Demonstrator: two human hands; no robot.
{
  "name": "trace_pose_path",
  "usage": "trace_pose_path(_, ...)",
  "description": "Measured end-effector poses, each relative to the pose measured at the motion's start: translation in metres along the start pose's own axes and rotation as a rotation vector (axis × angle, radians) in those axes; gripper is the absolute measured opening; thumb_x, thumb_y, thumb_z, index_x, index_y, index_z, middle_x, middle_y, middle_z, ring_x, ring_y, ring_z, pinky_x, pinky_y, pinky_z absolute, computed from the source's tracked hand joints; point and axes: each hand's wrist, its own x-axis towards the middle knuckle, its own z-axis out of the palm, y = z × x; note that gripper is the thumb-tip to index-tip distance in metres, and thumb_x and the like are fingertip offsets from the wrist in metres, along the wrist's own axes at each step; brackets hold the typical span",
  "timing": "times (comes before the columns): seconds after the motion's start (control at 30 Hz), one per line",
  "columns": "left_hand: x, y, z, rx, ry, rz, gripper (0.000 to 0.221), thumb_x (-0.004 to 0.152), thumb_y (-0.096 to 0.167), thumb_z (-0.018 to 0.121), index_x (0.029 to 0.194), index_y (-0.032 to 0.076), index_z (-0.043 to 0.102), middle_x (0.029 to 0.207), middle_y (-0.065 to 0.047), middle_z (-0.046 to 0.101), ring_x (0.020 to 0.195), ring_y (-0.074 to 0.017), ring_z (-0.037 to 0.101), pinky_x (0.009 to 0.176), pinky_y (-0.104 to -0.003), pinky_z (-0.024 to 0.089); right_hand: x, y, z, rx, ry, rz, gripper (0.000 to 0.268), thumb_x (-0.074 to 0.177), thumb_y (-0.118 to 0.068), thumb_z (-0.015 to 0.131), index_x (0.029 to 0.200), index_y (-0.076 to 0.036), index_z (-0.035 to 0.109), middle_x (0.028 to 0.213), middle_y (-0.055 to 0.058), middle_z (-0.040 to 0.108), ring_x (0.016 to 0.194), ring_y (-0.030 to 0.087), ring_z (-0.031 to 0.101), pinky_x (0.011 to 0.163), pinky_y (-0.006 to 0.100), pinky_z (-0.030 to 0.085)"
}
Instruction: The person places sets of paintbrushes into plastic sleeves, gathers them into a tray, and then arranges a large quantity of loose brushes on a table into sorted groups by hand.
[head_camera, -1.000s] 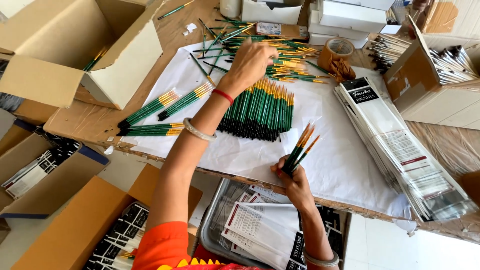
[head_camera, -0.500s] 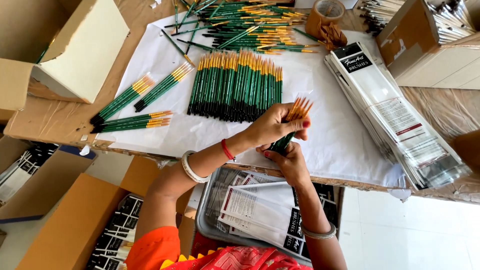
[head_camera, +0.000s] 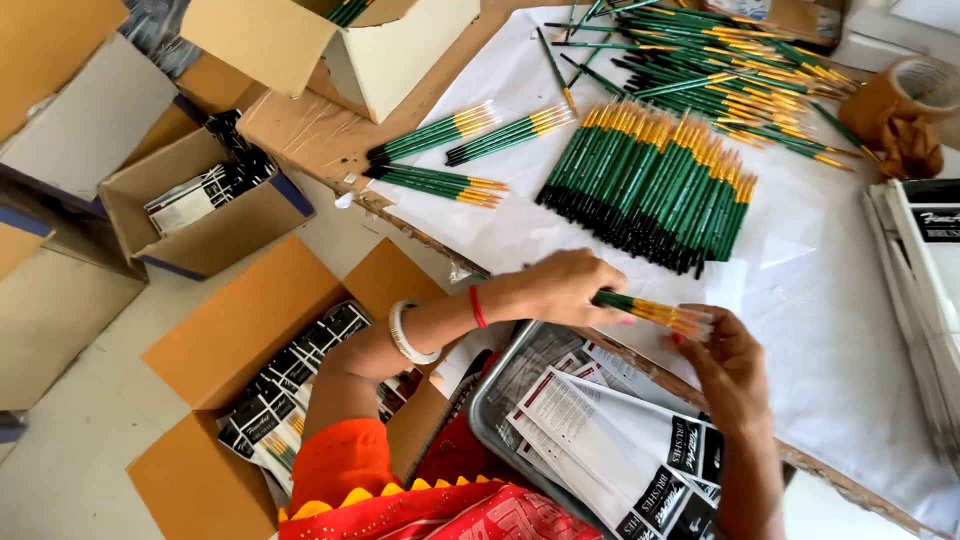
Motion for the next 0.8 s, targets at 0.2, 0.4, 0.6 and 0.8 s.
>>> trace_pose_path(0.2, -0.068, -0.063, -0.077, 0.492, 0.279, -0.040, 0.063, 0.077, 0.062, 0.082, 0.094, 0.002, 0.070, 0.078, -0.013, 0.066, 0.069, -0.0270, 0.064, 0.063, -0.042, 0.052, 0.060, -0.056, -0.038, -0.817, 0.112, -0.244, 0.020, 0.097, -0.008, 0.074, 0.114, 0.002, 0.071, 0.110, 0.015, 0.075, 0.096, 0.022, 0.072, 0.079, 0.035, 0.057)
trace_pose_path(0.4, -0.082, -0.071, -0.075, 0.557, 0.419, 0.006, 0.056, 0.081, 0.055, 0.080, 0.110, 0.008, 0.073, 0.120, -0.011, 0.069, 0.117, -0.0273, 0.060, 0.094, -0.042, 0.044, 0.173, -0.037, -0.044, -1.396, 0.114, 0.239, 0.064, 0.113, -0.053, 0.052, 0.095, 0.005, 0.074, 0.101, 0.030, 0.073, 0.101, 0.046, 0.068, 0.089, 0.055, 0.051)
trace_pose_path(0.6, -0.082, -0.063, -0.081, 0.514, 0.439, 0.000, 0.059, 0.081, 0.056, 0.081, 0.111, 0.006, 0.073, 0.111, -0.006, 0.070, 0.110, -0.0262, 0.061, 0.091, -0.042, 0.042, 0.214, -0.002, -0.043, -1.331, 0.214, 0.290, 0.077, 0.088, -0.062, 0.071, 0.109, 0.012, 0.065, 0.111, 0.034, 0.067, 0.108, 0.047, 0.063, 0.093, 0.053, 0.050)
trace_pose_path(0.8, -0.082, -0.065, -0.080, 0.506, 0.473, 0.042, 0.058, 0.080, 0.054, 0.082, 0.110, 0.007, 0.072, 0.112, -0.007, 0.071, 0.115, -0.0259, 0.060, 0.095, -0.042, 0.043, 0.229, 0.026, -0.064, -1.330, 0.424, 0.188, 0.063, 0.097, -0.052, 0.070, 0.105, 0.010, 0.069, 0.106, 0.035, 0.065, 0.107, 0.050, 0.063, 0.091, 0.056, 0.051)
